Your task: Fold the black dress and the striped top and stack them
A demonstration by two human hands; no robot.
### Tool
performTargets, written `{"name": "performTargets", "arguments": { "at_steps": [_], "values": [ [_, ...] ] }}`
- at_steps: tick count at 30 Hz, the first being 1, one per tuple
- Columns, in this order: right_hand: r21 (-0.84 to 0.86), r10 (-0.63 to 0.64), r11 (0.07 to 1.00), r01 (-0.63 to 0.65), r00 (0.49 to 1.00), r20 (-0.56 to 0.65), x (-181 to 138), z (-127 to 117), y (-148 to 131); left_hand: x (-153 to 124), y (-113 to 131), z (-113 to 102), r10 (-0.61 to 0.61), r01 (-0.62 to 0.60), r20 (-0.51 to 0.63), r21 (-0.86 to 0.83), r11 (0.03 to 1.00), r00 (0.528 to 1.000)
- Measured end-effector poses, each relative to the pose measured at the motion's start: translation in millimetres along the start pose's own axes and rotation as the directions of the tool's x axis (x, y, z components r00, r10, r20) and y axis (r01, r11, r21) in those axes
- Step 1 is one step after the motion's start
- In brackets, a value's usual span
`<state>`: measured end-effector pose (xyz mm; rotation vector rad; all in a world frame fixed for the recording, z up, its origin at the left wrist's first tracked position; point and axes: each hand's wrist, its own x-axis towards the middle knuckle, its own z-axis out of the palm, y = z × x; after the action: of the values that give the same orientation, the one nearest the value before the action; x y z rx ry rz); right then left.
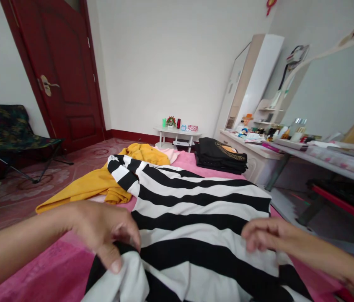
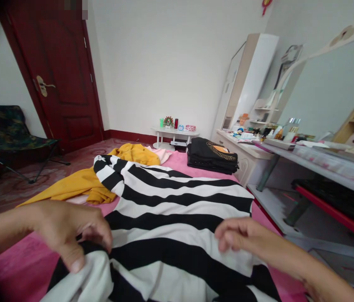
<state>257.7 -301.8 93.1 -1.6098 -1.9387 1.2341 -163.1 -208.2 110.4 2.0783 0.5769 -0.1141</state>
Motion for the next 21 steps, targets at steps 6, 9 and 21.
{"name": "performTargets", "arguments": {
  "at_steps": [6,9,21],
  "values": [
    [-0.247,-0.221,0.966,0.079,0.751,-0.623,109,-61,13,88,-13,-67,0.124,0.179,-0.546,0.469,0.865,0.829],
    [-0.439,-0.236,0.892,-0.111,0.712,-0.661,152,-79,35,128,-38,-98,0.1,0.49,-0.724,0.555,0.672,0.682],
    [-0.498,0.091,0.791,-0.356,0.873,-0.48,181,-123,110,165,-113,-120,-0.203,0.689,-0.756,0.405,0.602,0.622]
  ]
}}
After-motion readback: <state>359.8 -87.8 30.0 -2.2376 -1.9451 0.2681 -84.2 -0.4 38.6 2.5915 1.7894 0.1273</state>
